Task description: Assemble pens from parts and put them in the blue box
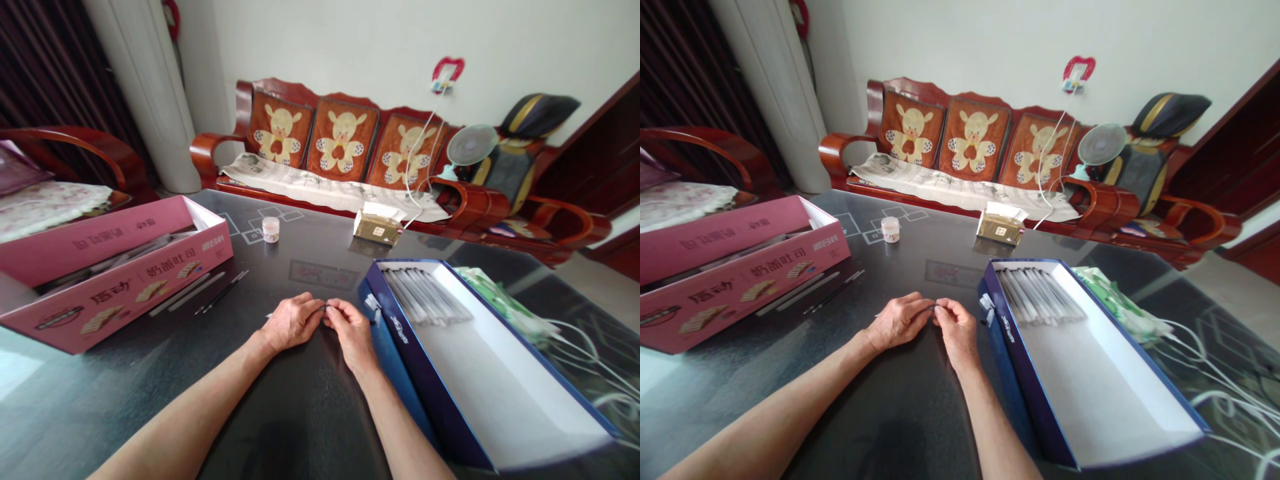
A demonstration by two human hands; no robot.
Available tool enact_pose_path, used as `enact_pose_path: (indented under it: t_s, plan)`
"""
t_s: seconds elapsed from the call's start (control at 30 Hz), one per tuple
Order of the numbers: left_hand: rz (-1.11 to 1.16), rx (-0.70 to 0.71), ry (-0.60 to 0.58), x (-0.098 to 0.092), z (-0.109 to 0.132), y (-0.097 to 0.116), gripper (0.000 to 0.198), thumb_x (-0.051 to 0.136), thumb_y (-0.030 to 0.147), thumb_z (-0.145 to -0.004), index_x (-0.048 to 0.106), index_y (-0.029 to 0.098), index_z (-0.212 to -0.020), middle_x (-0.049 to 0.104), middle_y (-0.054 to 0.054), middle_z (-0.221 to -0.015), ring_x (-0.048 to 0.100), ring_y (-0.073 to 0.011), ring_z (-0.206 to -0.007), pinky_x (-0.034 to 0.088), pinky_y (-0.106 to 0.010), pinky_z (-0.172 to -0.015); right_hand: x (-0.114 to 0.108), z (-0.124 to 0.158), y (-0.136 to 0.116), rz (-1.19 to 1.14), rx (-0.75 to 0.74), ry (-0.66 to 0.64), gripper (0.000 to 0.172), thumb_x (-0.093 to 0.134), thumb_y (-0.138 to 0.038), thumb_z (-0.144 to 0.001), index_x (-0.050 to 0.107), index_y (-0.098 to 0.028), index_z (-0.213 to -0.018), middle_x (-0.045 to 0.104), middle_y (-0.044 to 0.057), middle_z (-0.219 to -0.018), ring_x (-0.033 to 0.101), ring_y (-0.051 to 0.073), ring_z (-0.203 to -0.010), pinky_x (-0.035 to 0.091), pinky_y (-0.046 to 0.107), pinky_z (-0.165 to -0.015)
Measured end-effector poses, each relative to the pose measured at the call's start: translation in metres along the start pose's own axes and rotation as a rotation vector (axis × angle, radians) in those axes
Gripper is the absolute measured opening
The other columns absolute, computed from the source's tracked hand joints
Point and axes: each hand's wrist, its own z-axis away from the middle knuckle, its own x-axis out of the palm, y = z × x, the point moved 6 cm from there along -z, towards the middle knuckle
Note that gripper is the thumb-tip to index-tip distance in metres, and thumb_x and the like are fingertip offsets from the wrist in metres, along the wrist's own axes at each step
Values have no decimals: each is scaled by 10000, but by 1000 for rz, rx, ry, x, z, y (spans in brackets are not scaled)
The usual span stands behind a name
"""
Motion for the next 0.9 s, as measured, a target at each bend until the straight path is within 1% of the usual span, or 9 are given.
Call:
enact_pose_path:
  t_s: [0.1,0.27,0.4,0.57,0.73,0.8,0.9]
  plan:
    - [34,-8,13,0,0,-2,250,411,255,-916,623,176,-1021,583,-43,-806,593,-118,-697,504,-222,-658,0,-1,0,37,-17,0,273,720,-355,-691,681,-167,-885,691,5,-810,644,138,-730,543,263,-697]
    - [78,-11,48,-2,-2,-4,220,444,245,-897,637,156,-952,596,-69,-877,610,-132,-774,520,-238,-720,2,-1,-2,84,-20,-12,289,714,-353,-690,690,-158,-901,697,12,-792,648,138,-690,553,272,-673]
    - [22,-9,23,-4,-2,-3,243,411,253,-919,639,169,-934,603,-59,-855,603,-128,-761,514,-232,-696,2,0,-4,81,-23,-7,314,717,-353,-673,696,-153,-913,705,26,-780,661,160,-699,563,299,-673]
    - [-50,15,32,-5,-3,-2,252,407,267,-931,636,173,-980,623,-67,-869,578,-159,-816,500,-277,-746,2,0,-10,170,-76,-5,279,702,-364,-686,695,-155,-870,696,26,-704,656,168,-663,553,294,-646]
    - [-44,56,29,-5,-4,0,264,395,266,-938,626,161,-1011,625,-74,-894,563,-167,-830,487,-299,-779,2,2,-15,312,-117,-40,298,631,-443,-754,666,-168,-864,680,28,-701,654,181,-659,537,269,-576]
    - [-48,87,14,-4,-4,2,268,388,261,-939,625,160,-1013,624,-74,-893,561,-170,-829,483,-306,-785,3,3,-18,410,-146,-55,323,568,-486,-799,652,-175,-812,661,25,-659,639,178,-625,518,260,-545]
    - [-57,110,-6,-3,-3,5,272,380,254,-940,624,158,-1013,620,-75,-886,558,-170,-821,478,-309,-785,3,5,-22,534,-182,-22,410,455,-516,-862,613,-183,-684,639,27,-614,611,164,-571,490,254,-533]
